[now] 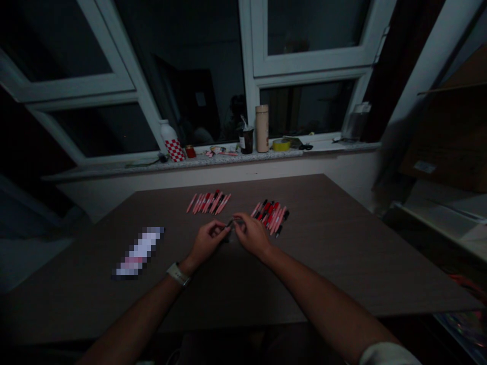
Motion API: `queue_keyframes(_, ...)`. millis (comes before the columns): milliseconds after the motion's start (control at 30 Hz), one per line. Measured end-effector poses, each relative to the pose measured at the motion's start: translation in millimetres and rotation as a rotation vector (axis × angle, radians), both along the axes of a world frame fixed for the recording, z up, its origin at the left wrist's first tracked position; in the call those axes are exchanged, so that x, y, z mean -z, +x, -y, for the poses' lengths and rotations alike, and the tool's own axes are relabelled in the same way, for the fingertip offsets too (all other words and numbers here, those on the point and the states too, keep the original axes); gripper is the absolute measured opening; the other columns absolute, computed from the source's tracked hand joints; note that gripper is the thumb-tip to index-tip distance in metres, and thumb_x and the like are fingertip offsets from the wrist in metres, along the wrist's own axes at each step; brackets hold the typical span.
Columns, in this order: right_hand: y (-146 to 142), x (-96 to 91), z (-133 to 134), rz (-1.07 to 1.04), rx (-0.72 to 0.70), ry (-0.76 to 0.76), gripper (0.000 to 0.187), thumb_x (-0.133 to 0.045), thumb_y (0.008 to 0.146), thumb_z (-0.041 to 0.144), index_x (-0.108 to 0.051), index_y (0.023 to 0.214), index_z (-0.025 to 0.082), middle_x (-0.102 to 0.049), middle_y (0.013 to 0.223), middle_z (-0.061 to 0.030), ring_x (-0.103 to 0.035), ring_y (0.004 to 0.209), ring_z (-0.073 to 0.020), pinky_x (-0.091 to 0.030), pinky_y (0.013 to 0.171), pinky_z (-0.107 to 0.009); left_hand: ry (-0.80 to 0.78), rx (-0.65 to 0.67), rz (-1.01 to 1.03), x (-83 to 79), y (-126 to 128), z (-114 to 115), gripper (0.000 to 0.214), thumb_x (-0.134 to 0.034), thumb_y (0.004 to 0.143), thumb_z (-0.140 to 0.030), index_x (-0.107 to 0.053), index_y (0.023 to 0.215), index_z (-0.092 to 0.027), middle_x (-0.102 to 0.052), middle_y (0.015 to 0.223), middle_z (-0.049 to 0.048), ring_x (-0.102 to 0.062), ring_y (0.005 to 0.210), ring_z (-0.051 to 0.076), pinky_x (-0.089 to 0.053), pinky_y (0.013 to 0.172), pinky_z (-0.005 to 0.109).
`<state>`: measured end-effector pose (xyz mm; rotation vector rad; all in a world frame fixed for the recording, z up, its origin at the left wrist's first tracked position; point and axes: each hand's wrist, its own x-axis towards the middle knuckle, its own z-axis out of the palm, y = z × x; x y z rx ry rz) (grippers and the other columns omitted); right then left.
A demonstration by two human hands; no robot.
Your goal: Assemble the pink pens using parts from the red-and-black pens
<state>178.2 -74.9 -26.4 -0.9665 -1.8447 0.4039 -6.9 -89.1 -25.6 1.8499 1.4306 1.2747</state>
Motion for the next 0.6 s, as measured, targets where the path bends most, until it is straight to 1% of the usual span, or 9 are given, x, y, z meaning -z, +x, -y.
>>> queue_keyframes(133,-1.6,-1.6,2.4,-0.076,-0.054,-0.019,0.027,-0.057,0.091,0.029,-0.063,0.116,0.019,-0.075,0.102,-0.0066,-0.064,0.061,-0.0142,-0.051,0.065,-0.028,0.033,0.054,-0.056,-0.6,1.5,2.0,0.027,-0.068,0.082,-0.041,-0.071,0.09,-0.015,-0.066,0.071,0.0014,-0.056,0.062,0.013,-0.042,0.057,0.022)
queue_keyframes(267,-3.9,0.4,3.2,-0.121,-0.124,-0.07,0.029,-0.06,0.09,0.033,-0.064,0.116,0.02,-0.076,0.103,-0.0062,-0.066,0.063,-0.0145,-0.052,0.066,-0.028,0.083,0.095,-0.104,-1.3,0.1,3.2,0.023,-0.067,0.085,-0.035,-0.074,0.095,-0.016,-0.072,0.082,0.0042,-0.06,0.067,0.014,-0.045,0.061,0.024)
queue_keyframes(400,-6.2,3.2,1.8,-0.153,-0.173,-0.109,0.026,-0.063,0.089,0.035,-0.068,0.11,0.021,-0.076,0.1,-0.0059,-0.069,0.073,-0.0171,-0.052,0.068,-0.029,0.11,0.142,-0.144,-1.7,-0.1,3.7,0.018,-0.066,0.086,-0.029,-0.074,0.097,-0.018,-0.073,0.088,0.0049,-0.062,0.072,0.015,-0.046,0.064,0.024)
queue_keyframes(500,-7.1,3.7,-0.2,-0.227,-0.143,-0.134,0.026,-0.066,0.087,0.037,-0.07,0.106,0.019,-0.076,0.096,-0.0063,-0.067,0.071,-0.0173,-0.051,0.064,-0.028,0.127,0.133,-0.16,-2.4,-0.3,3.3,0.018,-0.066,0.087,-0.03,-0.074,0.098,-0.018,-0.073,0.09,0.005,-0.063,0.074,0.016,-0.047,0.066,0.025)
queue_keyframes(600,-5.8,2.3,-2.5,-0.28,-0.037,-0.108,0.028,-0.067,0.086,0.039,-0.071,0.104,0.018,-0.075,0.091,-0.0065,-0.063,0.066,-0.0171,-0.049,0.061,-0.028,0.163,0.058,-0.181,-1.9,-3.0,1.3,0.019,-0.062,0.09,-0.033,-0.072,0.099,-0.019,-0.073,0.092,0.0052,-0.064,0.078,0.017,-0.049,0.07,0.027)
